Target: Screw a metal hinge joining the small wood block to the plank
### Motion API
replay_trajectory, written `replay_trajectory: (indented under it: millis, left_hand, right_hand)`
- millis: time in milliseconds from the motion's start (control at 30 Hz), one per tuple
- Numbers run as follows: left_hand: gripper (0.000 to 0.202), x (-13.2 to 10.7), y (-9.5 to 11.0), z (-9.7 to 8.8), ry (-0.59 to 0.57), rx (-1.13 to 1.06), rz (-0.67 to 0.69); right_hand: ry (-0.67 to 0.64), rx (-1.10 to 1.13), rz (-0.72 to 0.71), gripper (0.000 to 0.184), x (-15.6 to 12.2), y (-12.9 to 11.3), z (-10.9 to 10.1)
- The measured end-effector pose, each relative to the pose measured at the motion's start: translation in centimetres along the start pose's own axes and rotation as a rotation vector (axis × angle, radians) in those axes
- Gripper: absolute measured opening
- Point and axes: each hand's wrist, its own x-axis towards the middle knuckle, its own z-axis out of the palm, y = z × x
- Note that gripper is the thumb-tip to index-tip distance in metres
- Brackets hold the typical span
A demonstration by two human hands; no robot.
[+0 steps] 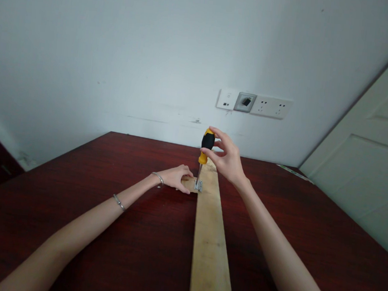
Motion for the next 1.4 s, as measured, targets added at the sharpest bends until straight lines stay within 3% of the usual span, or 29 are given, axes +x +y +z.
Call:
replay_trajectory:
  millis: [1400]
  left_hand:
    - [0.06,0.04,0.08,-0.06,0.01,0.031,0.022]
  right_hand:
    - [-0.021,-0.057,-0.04,0.052,-0.14,-0.49,0.17]
